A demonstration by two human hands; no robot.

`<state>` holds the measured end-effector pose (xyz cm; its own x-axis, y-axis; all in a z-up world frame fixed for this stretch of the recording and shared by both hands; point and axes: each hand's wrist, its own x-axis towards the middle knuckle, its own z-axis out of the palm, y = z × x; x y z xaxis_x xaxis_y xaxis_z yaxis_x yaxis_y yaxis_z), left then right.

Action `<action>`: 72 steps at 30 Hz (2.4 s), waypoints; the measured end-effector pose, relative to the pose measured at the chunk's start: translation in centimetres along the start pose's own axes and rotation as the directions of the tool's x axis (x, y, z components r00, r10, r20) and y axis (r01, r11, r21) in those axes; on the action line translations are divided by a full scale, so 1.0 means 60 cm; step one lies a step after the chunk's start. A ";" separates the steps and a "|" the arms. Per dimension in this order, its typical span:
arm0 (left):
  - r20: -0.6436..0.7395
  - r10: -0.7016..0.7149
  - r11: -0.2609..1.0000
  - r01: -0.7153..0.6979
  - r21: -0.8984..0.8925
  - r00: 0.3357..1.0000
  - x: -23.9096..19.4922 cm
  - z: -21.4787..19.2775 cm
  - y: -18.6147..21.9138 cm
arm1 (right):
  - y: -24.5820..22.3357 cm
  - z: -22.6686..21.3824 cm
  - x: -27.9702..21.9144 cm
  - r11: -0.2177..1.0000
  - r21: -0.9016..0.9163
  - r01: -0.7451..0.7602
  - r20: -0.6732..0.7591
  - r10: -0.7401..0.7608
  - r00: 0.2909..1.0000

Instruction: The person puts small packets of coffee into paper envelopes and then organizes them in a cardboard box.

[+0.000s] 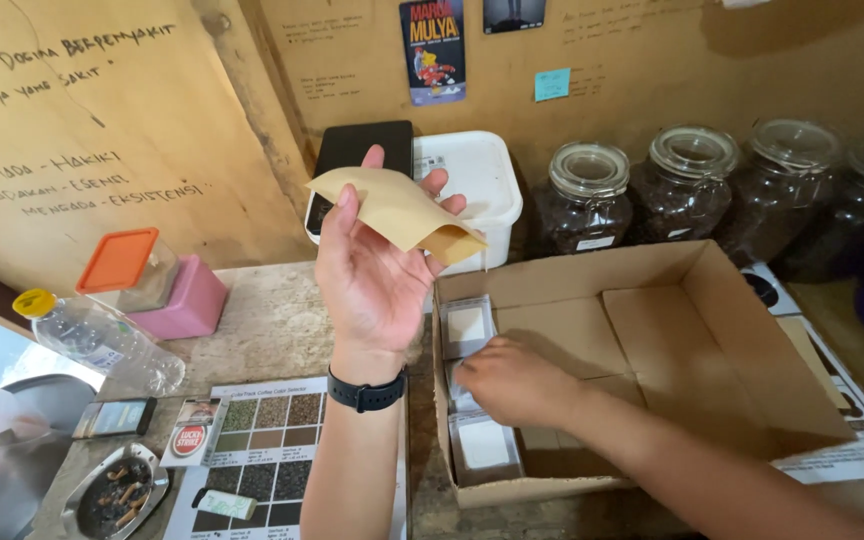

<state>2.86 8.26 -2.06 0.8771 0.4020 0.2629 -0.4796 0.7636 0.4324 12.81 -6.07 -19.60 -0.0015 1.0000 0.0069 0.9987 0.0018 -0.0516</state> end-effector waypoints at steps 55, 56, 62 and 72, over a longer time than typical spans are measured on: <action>0.712 0.153 0.721 -0.570 0.394 0.685 -0.026 0.027 -0.115 | -0.046 -0.206 -0.184 -0.311 0.879 0.362 0.110 0.870 0.481; 0.710 0.152 0.717 -0.571 0.399 0.688 -0.026 0.028 -0.115 | -0.045 -0.204 -0.185 -0.276 0.890 0.362 0.084 0.881 0.465; 0.711 0.122 0.721 -0.554 0.416 0.693 -0.024 0.030 -0.121 | -0.037 -0.198 -0.195 -0.255 0.891 0.377 0.066 0.892 0.446; 0.747 0.034 0.761 -0.502 0.411 0.664 -0.032 0.036 -0.135 | -0.049 -0.199 -0.206 -0.398 0.806 0.438 0.130 0.842 0.524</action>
<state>4.98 0.20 -4.19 0.5462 -0.0843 0.8334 -0.8159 0.1715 0.5521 10.51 -18.49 -7.63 0.8330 0.5265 -0.1701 -0.4394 0.4427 -0.7816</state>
